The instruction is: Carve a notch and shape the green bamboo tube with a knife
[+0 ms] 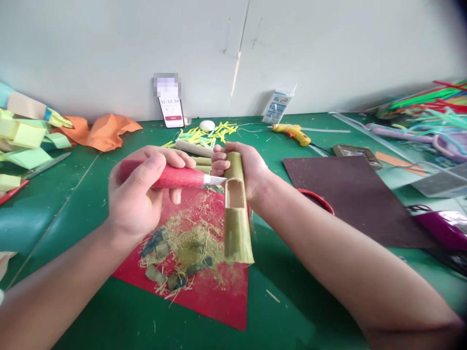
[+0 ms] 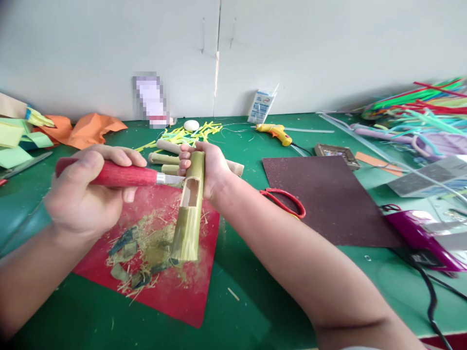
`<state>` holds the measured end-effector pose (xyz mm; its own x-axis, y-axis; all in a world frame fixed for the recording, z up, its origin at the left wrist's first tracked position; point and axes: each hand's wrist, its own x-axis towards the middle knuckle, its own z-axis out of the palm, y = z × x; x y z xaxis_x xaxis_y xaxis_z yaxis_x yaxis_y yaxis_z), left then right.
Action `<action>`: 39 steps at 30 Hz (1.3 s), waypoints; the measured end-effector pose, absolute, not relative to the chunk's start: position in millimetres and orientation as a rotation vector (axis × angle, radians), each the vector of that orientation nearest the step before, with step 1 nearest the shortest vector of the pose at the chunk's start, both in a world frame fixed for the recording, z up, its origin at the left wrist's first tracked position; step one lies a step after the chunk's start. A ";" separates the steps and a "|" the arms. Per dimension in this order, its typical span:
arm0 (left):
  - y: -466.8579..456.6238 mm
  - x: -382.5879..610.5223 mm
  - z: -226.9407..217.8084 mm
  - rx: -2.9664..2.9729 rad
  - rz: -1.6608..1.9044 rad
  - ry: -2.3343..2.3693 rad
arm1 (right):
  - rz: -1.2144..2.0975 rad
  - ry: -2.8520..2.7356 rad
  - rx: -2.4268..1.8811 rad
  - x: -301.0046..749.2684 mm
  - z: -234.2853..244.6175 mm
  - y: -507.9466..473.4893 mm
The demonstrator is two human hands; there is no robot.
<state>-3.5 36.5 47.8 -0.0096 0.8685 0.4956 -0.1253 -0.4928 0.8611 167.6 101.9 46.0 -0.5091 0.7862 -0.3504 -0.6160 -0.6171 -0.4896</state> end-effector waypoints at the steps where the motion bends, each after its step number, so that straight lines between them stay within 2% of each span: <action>1: 36.6 -4.4 47.4 1.511 1.655 0.808 | 2.071 -0.514 -0.718 166.8 46.8 100.2; 5: 34.7 -4.9 44.1 1.544 1.804 0.826 | 1.691 -1.003 -0.622 161.7 50.8 88.7; 8: 33.6 -3.6 40.0 1.556 1.806 0.848 | 1.573 -1.184 -0.551 158.8 51.4 80.7; 18: 40.5 -8.6 31.8 1.620 1.694 0.860 | 1.472 -1.253 -0.577 160.2 51.6 70.2; 25: 37.7 -2.3 25.3 1.609 1.711 0.927 | 1.409 -1.278 -0.414 164.4 52.3 70.7; 32: 39.3 -10.3 38.0 1.778 1.179 1.058 | 1.337 -1.269 -0.685 172.1 48.4 78.8; 39: 40.6 -24.4 66.2 2.230 0.692 1.417 | 1.307 -1.370 -0.447 172.5 41.9 89.3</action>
